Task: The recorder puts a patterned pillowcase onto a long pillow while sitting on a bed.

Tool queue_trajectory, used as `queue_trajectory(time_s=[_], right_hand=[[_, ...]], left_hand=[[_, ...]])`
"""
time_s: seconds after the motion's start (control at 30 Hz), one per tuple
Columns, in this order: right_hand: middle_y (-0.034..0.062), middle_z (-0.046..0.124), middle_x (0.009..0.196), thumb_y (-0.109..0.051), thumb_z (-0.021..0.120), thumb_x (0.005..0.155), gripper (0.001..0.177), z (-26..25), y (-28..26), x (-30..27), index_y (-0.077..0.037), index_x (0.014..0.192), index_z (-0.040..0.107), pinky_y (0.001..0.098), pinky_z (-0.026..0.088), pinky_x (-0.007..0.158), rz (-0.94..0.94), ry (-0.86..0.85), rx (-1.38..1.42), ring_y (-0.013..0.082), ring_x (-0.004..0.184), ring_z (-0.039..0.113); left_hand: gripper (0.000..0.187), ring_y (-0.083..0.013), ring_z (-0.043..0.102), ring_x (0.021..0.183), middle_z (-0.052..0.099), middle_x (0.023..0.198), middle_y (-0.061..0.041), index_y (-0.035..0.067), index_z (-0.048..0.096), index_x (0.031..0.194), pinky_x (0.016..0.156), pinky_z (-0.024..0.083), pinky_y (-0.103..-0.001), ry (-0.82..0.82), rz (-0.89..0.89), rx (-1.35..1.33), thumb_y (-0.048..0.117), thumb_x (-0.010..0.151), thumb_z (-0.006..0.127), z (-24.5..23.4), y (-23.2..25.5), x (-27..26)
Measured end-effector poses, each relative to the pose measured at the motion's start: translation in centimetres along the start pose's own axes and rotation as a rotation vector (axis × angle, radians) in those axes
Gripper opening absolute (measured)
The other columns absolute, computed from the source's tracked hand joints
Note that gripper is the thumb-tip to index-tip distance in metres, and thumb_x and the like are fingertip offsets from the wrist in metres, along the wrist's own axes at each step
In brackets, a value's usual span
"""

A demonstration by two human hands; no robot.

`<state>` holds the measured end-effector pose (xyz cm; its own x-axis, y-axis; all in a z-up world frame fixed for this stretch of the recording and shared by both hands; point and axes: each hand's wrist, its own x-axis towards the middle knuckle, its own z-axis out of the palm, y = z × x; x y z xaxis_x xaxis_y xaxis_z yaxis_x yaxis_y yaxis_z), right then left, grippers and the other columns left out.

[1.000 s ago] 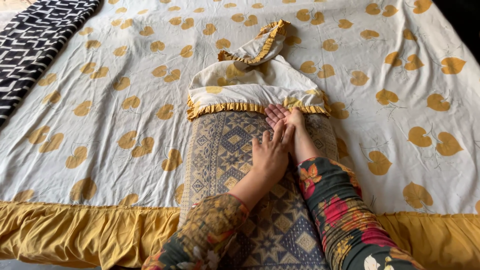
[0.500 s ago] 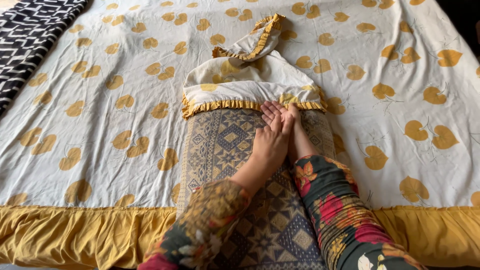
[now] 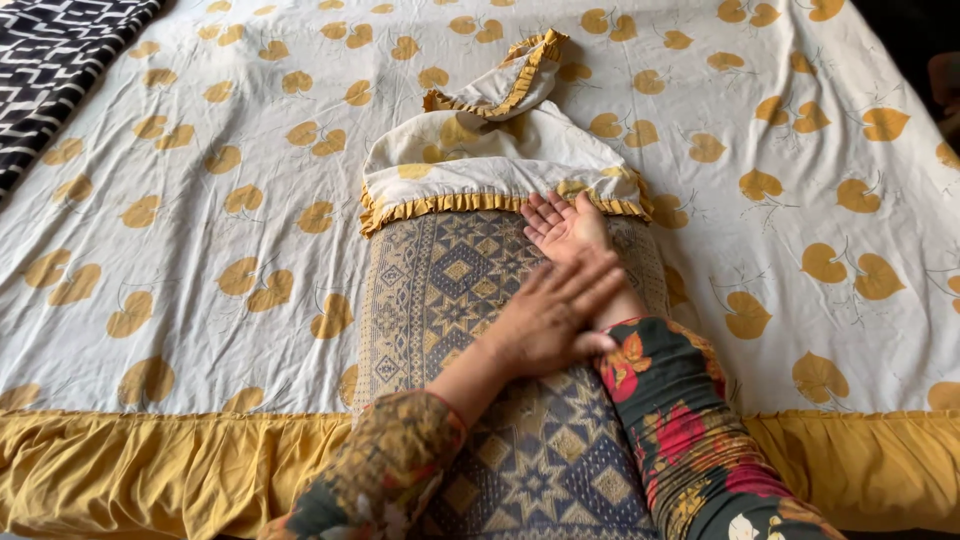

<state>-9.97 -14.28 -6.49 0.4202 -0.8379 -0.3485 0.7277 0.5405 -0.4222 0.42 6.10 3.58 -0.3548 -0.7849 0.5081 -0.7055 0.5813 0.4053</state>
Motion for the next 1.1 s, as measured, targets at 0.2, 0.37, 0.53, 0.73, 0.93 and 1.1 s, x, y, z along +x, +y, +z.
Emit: queue_trajectory(time_s=[0.2,0.37,0.53,0.73,0.93,1.1], right_hand=[[0.0139,0.067,0.131,-0.051,0.035,0.106,0.05,-0.7,-0.5,0.4,-0.009,0.121,0.057,0.0555,0.034,0.114,0.033,-0.071,0.05,0.0346,0.127,0.059],[0.0107,0.062,0.138,-0.054,0.039,0.106,0.05,-3.2,0.7,0.7,-0.01,0.119,0.058,0.0554,0.035,0.115,0.023,-0.12,0.044,0.0328,0.135,0.055],[0.0125,0.052,0.144,-0.067,0.025,0.121,0.072,-6.1,2.9,3.1,-0.003,0.147,0.045,0.0437,0.025,0.129,-0.387,-1.215,0.045,0.0281,0.142,0.045],[0.0021,0.032,0.168,-0.073,0.019,0.092,0.089,-5.6,0.6,-1.6,-0.015,0.158,0.03,0.0494,0.017,0.127,-0.244,-0.74,-0.222,0.0243,0.156,0.027],[0.0144,0.033,0.168,-0.056,0.028,0.102,0.067,-6.6,1.8,3.9,-0.012,0.153,0.031,0.0628,0.02,0.121,-0.131,0.045,0.028,0.039,0.157,0.031],[0.0124,0.006,0.175,-0.075,0.019,0.099,0.087,-4.2,2.9,-0.7,-0.02,0.165,0.007,0.0581,0.006,0.127,-0.396,-0.463,-0.105,0.039,0.161,0.002]], left_hand=[[0.074,-0.0296,0.038,0.151,0.039,0.161,-0.007,0.023,0.045,0.153,0.126,0.026,-0.055,-0.077,-0.407,0.239,0.071,0.097,0.045,0.0,-2.5,0.4],[0.09,-0.0349,0.028,0.157,0.026,0.171,-0.011,0.013,0.031,0.162,0.124,0.021,-0.057,-0.118,0.136,0.074,0.074,0.096,0.032,5.1,-1.9,1.8],[0.084,-0.0385,0.013,0.157,0.015,0.17,-0.013,0.01,0.021,0.163,0.123,0.008,-0.062,-0.122,-0.346,0.062,0.067,0.101,0.023,7.8,-5.8,9.5],[0.091,-0.0462,0.018,0.157,0.013,0.172,-0.026,-0.001,0.025,0.162,0.125,0.017,-0.058,0.023,-0.164,0.106,0.069,0.104,0.023,10.9,-1.9,5.9],[0.083,-0.0389,0.02,0.164,0.022,0.174,-0.016,0.004,0.035,0.16,0.13,0.018,-0.058,-0.015,-0.12,0.082,0.065,0.105,0.02,7.8,1.6,2.2],[0.089,-0.039,0.007,0.158,0.006,0.172,-0.016,0.01,0.016,0.163,0.123,0.007,-0.06,-0.13,-0.368,0.051,0.072,0.098,0.016,9.0,-3.7,9.6]])
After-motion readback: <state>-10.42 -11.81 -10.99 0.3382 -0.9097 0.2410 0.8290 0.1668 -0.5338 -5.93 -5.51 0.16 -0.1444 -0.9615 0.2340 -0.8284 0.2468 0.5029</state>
